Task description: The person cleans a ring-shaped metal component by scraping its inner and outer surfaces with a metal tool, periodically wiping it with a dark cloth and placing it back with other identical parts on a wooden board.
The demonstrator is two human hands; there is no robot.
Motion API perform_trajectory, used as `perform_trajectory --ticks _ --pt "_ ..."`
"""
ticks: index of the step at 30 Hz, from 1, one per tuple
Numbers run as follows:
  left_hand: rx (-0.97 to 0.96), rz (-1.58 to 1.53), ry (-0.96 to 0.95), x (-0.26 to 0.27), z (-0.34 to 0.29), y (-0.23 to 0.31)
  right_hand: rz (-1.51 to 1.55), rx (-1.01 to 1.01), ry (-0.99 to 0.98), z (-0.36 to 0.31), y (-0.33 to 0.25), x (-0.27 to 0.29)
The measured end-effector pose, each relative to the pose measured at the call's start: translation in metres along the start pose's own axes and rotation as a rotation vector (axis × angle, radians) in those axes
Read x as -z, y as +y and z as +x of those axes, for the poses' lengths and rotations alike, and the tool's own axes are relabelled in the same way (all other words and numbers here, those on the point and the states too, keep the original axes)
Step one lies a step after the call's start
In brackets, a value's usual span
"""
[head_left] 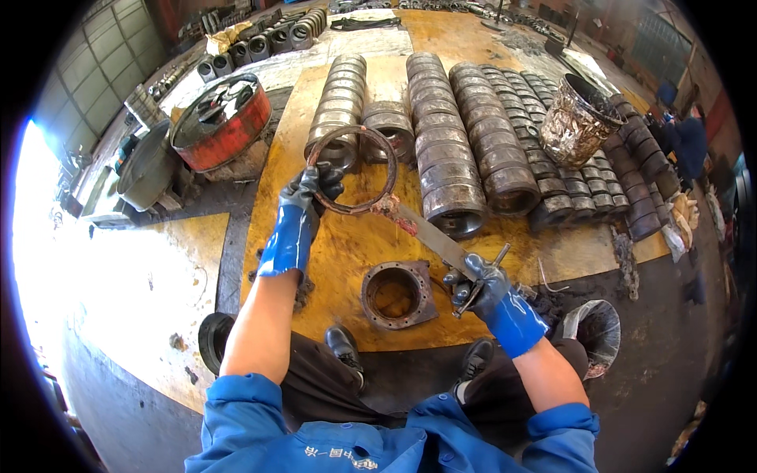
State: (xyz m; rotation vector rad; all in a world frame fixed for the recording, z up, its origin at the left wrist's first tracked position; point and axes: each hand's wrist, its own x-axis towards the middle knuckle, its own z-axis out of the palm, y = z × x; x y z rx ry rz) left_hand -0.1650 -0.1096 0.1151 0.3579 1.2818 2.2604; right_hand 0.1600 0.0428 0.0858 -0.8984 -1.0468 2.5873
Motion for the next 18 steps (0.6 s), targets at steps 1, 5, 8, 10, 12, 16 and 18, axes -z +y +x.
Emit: perform_trajectory --ticks 1,5,8,10,12,16,18 --pt "0.018 -0.054 0.043 0.0 0.001 0.0 0.011 0.006 -0.01 0.002 0.002 0.001" --pt "0.031 -0.086 0.016 -0.006 0.0 0.0 0.125 -0.007 -0.01 0.004 0.003 0.001" --pt "0.045 -0.045 0.047 -0.009 -0.002 0.003 0.261 -0.056 -0.048 0.006 0.002 0.001" --pt "0.049 -0.017 0.042 -0.015 -0.005 0.0 0.273 -0.038 -0.02 0.003 -0.002 0.0" --pt "0.037 0.017 0.015 -0.012 -0.004 -0.003 0.286 -0.035 0.01 0.003 -0.004 0.001" --pt "0.017 0.101 -0.054 -0.003 -0.004 -0.001 0.241 0.026 0.041 0.002 -0.004 -0.002" --pt "0.027 0.14 -0.082 -0.005 -0.005 -0.001 0.25 0.056 0.013 0.006 -0.002 0.01"
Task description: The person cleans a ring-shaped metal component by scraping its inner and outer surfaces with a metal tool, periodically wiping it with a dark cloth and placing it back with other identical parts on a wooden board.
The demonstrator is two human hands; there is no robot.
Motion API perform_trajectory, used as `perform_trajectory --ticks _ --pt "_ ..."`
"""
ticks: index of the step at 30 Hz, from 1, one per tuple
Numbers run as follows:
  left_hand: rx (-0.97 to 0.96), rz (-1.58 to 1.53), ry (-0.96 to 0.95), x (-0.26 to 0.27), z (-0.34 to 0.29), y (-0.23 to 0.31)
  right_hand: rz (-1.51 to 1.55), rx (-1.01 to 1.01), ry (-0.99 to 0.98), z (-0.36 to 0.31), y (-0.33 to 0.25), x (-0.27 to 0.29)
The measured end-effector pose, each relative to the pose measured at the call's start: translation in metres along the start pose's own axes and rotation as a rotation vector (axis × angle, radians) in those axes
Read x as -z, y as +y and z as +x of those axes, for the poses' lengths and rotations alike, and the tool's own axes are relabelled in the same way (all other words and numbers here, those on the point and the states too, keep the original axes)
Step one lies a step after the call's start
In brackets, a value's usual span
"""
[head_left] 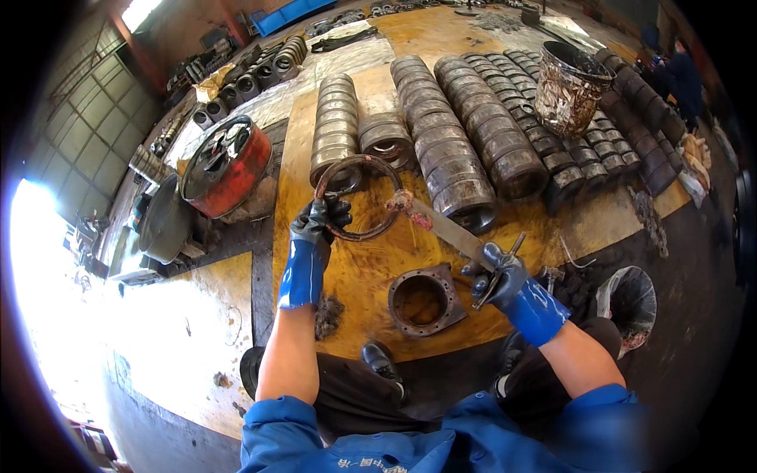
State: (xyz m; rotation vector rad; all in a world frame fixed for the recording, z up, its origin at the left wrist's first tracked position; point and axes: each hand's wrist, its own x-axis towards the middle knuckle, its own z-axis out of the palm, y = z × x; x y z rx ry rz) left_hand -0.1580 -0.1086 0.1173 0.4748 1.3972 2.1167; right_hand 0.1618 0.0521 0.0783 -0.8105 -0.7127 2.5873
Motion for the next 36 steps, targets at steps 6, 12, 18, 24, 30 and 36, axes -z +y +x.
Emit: perform_trajectory --ticks 6,12,18,24,30,36 --pt "0.063 0.072 -0.093 -0.005 -0.004 0.002 -0.021 0.034 -0.02 0.002 -0.004 0.007" --pt "0.061 0.191 -0.234 -0.005 -0.01 -0.006 -0.029 0.066 -0.191 -0.005 -0.01 0.007" --pt "0.123 0.222 -0.245 -0.01 -0.009 -0.013 -0.135 0.108 -0.115 -0.005 -0.007 -0.004" --pt "0.21 0.098 -0.067 -0.019 -0.007 -0.012 -0.122 0.113 -0.113 -0.011 -0.009 -0.005" --pt "0.226 0.157 -0.113 -0.017 -0.011 -0.01 -0.852 0.742 -0.341 0.025 0.003 0.039" --pt "0.205 0.262 -0.219 -0.01 -0.011 -0.019 -0.021 0.09 -0.278 -0.01 -0.01 -0.006"
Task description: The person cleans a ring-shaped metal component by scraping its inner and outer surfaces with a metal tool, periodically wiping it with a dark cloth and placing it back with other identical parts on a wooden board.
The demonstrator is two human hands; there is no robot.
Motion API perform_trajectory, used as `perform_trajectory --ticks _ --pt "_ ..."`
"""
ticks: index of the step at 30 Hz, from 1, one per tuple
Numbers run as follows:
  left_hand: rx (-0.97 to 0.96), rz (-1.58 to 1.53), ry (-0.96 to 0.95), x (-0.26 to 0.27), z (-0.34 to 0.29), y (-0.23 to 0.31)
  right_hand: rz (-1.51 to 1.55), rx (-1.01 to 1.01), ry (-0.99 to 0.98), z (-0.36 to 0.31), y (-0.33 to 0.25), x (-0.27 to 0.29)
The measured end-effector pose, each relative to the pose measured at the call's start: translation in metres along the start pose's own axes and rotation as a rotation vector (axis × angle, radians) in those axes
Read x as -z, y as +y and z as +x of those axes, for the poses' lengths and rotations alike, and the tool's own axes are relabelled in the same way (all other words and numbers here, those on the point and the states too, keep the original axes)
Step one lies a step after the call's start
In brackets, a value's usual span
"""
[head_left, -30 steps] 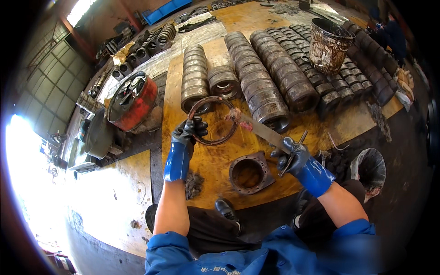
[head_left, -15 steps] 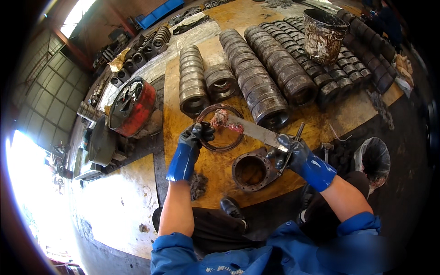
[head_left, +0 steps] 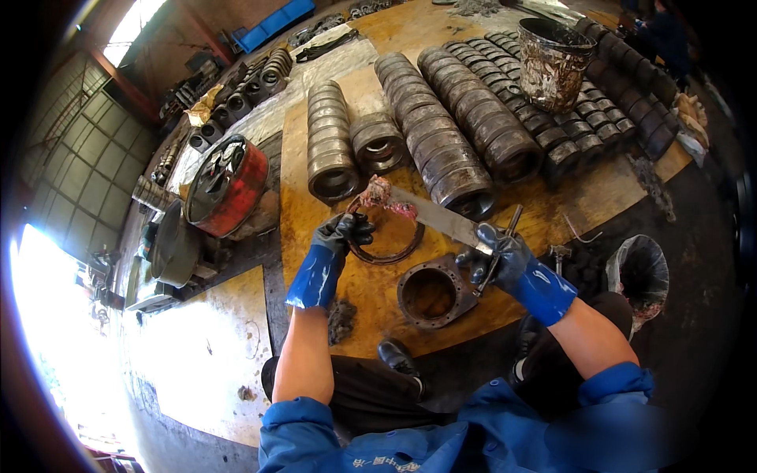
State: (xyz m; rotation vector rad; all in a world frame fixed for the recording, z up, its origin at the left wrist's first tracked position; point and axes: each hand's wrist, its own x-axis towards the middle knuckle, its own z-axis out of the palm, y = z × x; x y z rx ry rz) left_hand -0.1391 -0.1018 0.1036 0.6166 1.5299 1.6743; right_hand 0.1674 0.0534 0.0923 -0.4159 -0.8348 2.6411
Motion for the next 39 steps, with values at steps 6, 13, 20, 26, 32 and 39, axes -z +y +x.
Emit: perform_trajectory --ticks 6,13,20,26,32,39 --pt "-0.032 -0.043 0.019 0.001 0.026 -0.018 0.044 0.223 0.041 -0.007 -0.046 0.016" --pt "-0.122 0.092 -0.003 -0.002 -0.005 -0.01 -0.083 0.57 0.258 -0.129 -0.172 0.018" --pt "0.043 -0.191 -0.003 0.039 0.037 -0.046 -0.402 0.684 0.891 -0.333 -0.147 0.217" --pt "0.106 -0.103 0.027 0.073 0.054 -0.056 -0.765 0.312 1.462 -0.348 -0.035 0.237" --pt "0.141 -0.034 0.057 0.069 0.054 -0.064 -1.822 -0.711 1.582 -0.32 0.023 0.314" --pt "0.099 0.045 0.062 0.042 0.037 -0.058 -2.042 -0.801 1.41 -0.334 0.056 0.318"
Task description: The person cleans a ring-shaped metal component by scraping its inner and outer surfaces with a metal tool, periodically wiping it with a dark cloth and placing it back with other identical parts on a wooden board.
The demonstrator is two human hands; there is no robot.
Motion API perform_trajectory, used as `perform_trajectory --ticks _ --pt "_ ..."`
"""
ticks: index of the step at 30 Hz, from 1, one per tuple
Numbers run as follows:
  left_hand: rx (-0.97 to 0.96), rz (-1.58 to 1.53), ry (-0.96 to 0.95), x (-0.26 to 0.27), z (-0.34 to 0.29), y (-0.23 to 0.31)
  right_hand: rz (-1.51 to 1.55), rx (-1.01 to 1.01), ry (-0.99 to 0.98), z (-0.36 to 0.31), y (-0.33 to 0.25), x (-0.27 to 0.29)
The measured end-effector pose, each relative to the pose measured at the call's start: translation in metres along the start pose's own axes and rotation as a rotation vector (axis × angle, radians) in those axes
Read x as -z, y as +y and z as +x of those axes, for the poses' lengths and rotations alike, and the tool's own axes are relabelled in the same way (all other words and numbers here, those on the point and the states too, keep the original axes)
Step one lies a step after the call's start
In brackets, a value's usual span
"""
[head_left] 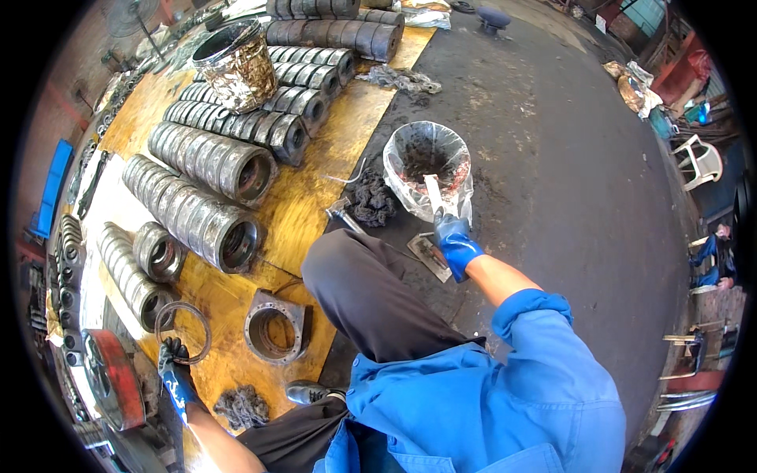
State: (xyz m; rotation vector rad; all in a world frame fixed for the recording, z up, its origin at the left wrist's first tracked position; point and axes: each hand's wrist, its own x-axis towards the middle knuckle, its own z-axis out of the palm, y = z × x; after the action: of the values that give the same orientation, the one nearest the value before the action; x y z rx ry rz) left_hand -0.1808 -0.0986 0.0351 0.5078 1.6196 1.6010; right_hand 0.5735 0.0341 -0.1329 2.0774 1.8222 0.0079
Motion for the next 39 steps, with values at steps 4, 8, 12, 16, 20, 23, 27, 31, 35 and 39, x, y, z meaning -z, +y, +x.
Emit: perform_trajectory --ticks 4,8,12,16,20,23,27,31,35,39 --pt "0.013 -0.026 0.009 -0.003 0.01 -0.004 -0.006 0.077 0.003 -0.026 0.005 0.011" --pt "0.022 -0.045 0.036 -0.015 0.018 -0.011 -0.017 0.121 0.014 -0.046 0.015 0.01" --pt "0.034 -0.063 -0.031 -0.023 0.017 -0.014 -0.029 0.151 0.036 -0.061 0.028 0.003" --pt "0.035 -0.054 -0.055 -0.031 0.009 -0.015 -0.111 0.188 0.097 -0.073 0.044 -0.005" --pt "-0.011 -0.031 -0.055 -0.027 0.001 -0.014 -0.052 0.239 0.152 -0.086 0.068 -0.015" --pt "0.048 -0.076 -0.127 -0.002 0.008 -0.011 0.458 0.198 0.36 -0.091 0.081 -0.007" --pt "0.037 -0.024 0.015 -0.021 0.004 -0.011 1.556 -0.142 0.115 -0.065 0.101 0.004" --pt "0.078 -0.106 0.029 -0.013 0.03 -0.027 2.486 -0.635 -0.126 -0.006 0.1 -0.026" --pt "0.085 -0.241 -0.179 0.011 0.051 -0.037 2.74 -0.644 -0.248 -0.011 0.121 -0.073" --pt "0.084 -0.234 0.009 0.038 0.048 -0.026 2.69 -0.734 -0.235 -0.054 0.115 -0.078"
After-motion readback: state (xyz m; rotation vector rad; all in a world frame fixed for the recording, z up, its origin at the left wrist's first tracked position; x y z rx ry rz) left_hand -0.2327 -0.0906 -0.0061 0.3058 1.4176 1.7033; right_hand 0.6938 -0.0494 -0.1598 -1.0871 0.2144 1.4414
